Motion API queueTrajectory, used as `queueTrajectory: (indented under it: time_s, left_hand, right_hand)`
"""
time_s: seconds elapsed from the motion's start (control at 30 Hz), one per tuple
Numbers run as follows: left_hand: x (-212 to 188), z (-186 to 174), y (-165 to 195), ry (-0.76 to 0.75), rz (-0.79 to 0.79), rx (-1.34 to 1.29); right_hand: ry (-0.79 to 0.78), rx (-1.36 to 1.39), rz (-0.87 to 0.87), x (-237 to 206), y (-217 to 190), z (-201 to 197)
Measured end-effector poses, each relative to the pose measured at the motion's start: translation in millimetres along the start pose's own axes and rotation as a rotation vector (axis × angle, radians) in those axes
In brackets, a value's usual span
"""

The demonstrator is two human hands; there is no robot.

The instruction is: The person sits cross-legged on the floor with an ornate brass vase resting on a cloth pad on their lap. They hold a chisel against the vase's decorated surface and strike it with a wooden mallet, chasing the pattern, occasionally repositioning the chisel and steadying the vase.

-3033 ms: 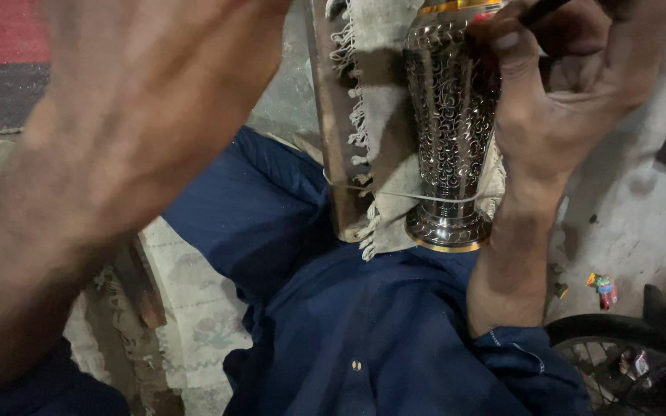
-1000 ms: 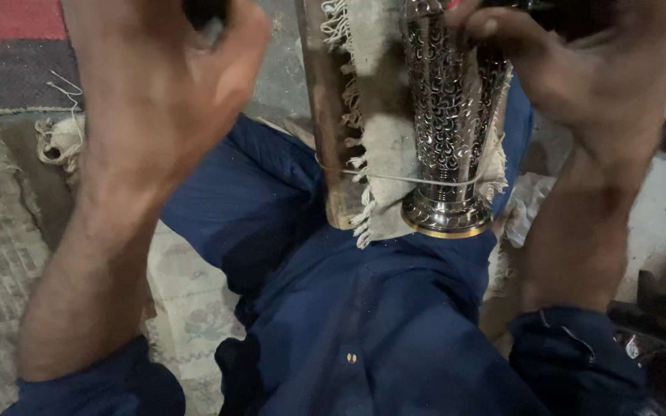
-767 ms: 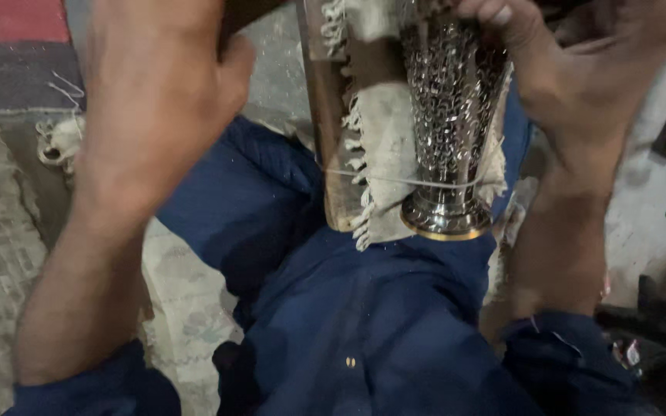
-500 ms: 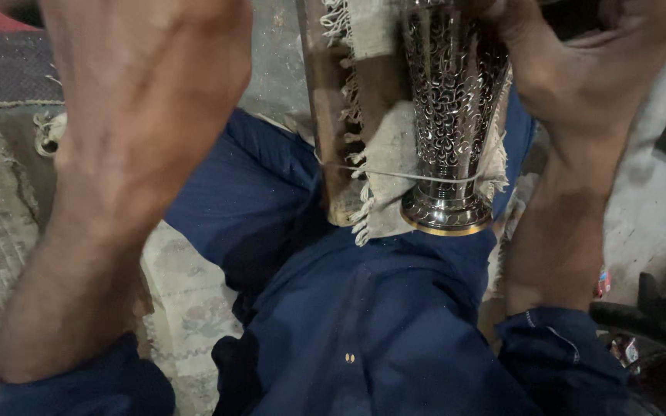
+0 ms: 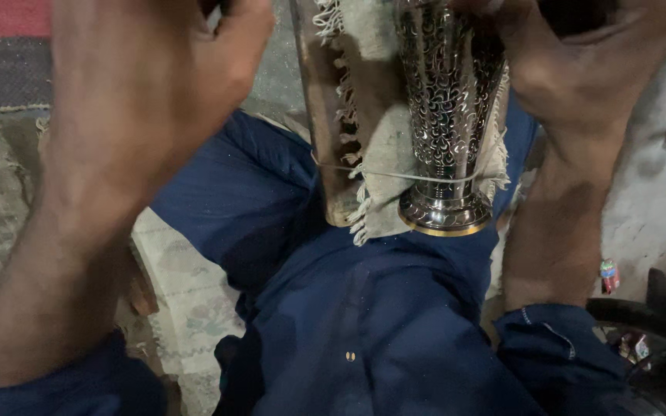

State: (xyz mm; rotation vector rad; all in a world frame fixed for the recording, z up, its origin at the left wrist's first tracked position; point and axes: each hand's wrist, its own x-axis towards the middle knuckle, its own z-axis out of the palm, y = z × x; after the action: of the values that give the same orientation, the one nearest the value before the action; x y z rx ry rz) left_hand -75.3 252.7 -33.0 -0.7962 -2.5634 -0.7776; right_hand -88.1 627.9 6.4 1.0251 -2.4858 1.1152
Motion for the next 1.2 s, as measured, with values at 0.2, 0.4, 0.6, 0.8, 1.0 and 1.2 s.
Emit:
queueTrajectory:
  time_s: [0.2,0.4,0.6,0.8,1.0,1.2]
  left_hand:
    - [-1.8,7.5,-1.7,0.054,0.076,0.100]
    - [-4.0,6.3,1.6,0.064,0.065,-0.008]
    - [11.5,0.8,4.7,0.123,0.102,-0.032]
    - [10.7,0.9,1.1,0.109,0.103,0.072]
    - [1.9,10.0,-7.0,0.072,0.063,-0.008]
    - [5.5,6.8,-4.4,0.122,0.179,0.363]
  right_hand:
    - [-0.001,-0.001,0.008,-2.5,-1.8,-1.2]
    - [-0.018,0.000,0.025,-1.0,-0.2,0.0]
    - [-0.026,-0.001,0.029,1.1,1.8,-2.9]
    - [-0.039,0.004,0.039,2.0,2.8,-3.1]
    - [-0.045,0.004,0.039,2.1,3.7,-3.4]
    - [-0.051,0.000,0.037,2.0,3.7,-3.8]
